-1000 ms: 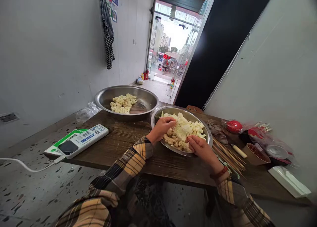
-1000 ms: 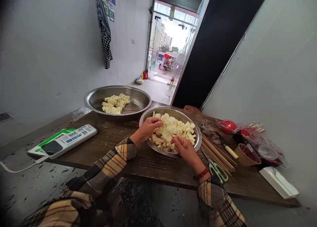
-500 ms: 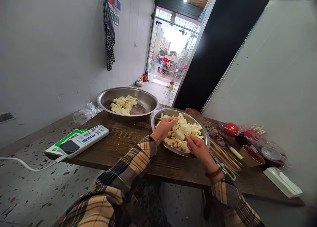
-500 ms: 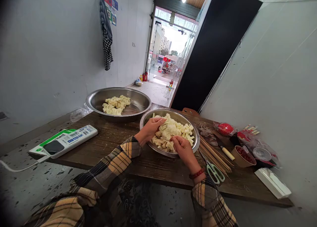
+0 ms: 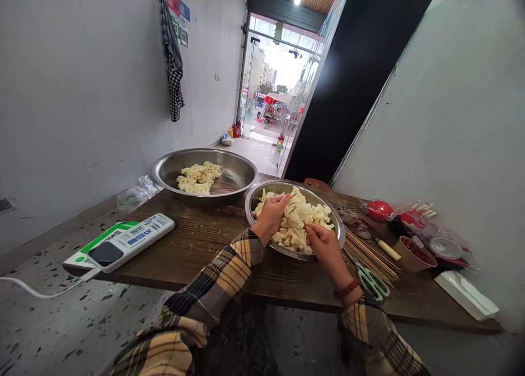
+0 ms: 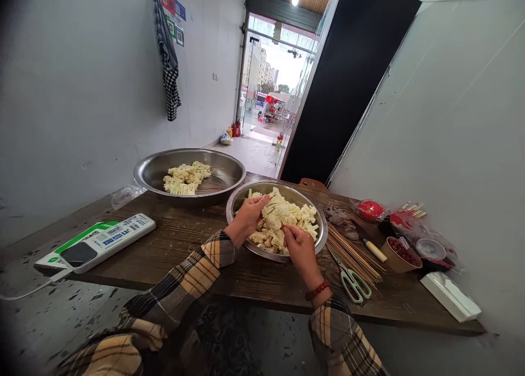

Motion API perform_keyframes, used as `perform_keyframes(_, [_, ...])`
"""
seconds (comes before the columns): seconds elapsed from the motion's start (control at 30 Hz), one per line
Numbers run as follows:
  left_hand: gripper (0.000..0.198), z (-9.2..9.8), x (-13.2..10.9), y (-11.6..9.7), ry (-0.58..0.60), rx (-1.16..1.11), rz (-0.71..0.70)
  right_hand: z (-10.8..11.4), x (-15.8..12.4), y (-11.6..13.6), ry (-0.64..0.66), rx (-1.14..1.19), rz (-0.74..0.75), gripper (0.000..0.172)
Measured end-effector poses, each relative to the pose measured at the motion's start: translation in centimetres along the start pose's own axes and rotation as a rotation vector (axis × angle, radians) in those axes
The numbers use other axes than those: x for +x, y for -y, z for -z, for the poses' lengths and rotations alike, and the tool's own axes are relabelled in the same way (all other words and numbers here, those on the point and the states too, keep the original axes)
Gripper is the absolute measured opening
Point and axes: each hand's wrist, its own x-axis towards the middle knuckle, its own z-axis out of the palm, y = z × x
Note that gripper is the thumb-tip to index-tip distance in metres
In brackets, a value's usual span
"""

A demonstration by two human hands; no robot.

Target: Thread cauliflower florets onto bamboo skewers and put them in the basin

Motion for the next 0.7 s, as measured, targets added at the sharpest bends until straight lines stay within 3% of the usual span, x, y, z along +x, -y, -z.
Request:
perform_keyframes(0.23, [0.038, 0.0, 0.3, 0.6, -0.046, 0.006, 0.024, -0.2, -0.5, 0.3, -0.071, 0.033, 0.03, 0.041])
perform_keyframes(0.7, [0.038, -0.3, -0.4, -0.6, 0.052, 0.278, -0.058, -0.7, -1.2, 0.3, -0.189, -0.047, 0.066, 0.038])
